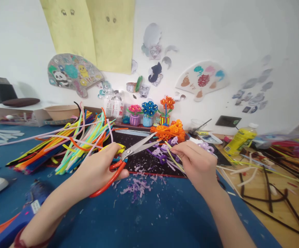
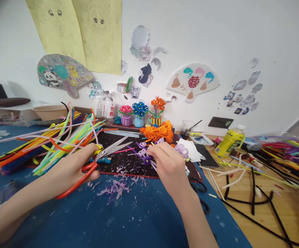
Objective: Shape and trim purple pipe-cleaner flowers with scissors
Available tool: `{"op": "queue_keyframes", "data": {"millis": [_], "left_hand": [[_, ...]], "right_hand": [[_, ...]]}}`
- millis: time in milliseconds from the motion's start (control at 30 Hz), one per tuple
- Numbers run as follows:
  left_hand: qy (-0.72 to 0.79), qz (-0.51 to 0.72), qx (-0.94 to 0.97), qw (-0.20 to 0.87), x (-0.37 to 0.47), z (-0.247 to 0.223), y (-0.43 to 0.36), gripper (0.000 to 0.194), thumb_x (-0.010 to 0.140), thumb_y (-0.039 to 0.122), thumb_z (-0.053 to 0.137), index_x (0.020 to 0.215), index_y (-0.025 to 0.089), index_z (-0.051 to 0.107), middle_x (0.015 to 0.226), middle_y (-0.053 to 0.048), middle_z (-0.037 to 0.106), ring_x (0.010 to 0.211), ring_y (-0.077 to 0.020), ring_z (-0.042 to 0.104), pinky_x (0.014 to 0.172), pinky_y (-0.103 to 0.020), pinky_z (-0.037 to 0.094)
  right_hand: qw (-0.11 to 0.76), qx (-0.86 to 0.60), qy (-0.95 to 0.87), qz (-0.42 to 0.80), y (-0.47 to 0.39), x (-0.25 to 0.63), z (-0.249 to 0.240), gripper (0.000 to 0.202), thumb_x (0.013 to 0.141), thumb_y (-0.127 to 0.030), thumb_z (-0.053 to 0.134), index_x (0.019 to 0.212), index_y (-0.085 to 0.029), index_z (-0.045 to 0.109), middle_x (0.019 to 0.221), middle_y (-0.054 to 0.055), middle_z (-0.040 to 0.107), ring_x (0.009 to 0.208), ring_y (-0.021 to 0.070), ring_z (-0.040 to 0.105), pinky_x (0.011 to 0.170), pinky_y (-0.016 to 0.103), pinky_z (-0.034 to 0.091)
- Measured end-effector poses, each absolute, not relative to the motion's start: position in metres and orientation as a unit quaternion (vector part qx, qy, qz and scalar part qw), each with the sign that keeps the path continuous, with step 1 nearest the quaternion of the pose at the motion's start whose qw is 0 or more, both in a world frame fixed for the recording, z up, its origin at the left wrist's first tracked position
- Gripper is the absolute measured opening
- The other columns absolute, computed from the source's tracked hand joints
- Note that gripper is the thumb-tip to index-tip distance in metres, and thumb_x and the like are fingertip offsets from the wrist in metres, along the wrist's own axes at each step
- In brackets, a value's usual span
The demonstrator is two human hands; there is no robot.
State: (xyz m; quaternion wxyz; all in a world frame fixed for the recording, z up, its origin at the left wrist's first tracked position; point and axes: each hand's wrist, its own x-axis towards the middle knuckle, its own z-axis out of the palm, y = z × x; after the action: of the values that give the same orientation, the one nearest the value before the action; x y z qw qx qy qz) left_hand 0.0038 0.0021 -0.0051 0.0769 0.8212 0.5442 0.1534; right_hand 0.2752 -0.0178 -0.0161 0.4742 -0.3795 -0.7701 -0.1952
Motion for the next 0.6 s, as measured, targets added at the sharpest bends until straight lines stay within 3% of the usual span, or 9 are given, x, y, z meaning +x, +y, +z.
{"op": "queue_keyframes", "data": {"millis": [267,600], "left_hand": [[0.502,0.142,0.848,0.099,0.0107,-0.0087,-0.0026,0.011,0.079,0.034,0.048,0.079,0.024,0.049,0.068,0.003,0.066,0.058,-0.014,0.057,0.053,-0.022,0.031],[0.485,0.131,0.859,0.097,0.0116,-0.0087,-0.0025,0.019,0.08,0.035,0.047,0.088,0.023,0.059,0.068,0.0,0.07,0.061,-0.0163,0.061,0.054,-0.023,0.034]], "right_hand": [[0.473,-0.376,-0.771,-0.2,-0.0186,0.2737,-0.0171,0.027,0.087,-0.003,0.043,0.078,-0.021,0.062,0.071,0.003,0.067,0.065,0.0156,0.062,0.062,0.026,0.046],[0.486,-0.365,-0.765,-0.213,-0.0208,0.2709,-0.0149,0.028,0.087,-0.001,0.045,0.078,-0.021,0.062,0.07,0.003,0.067,0.065,0.0154,0.062,0.063,0.027,0.048]]}}
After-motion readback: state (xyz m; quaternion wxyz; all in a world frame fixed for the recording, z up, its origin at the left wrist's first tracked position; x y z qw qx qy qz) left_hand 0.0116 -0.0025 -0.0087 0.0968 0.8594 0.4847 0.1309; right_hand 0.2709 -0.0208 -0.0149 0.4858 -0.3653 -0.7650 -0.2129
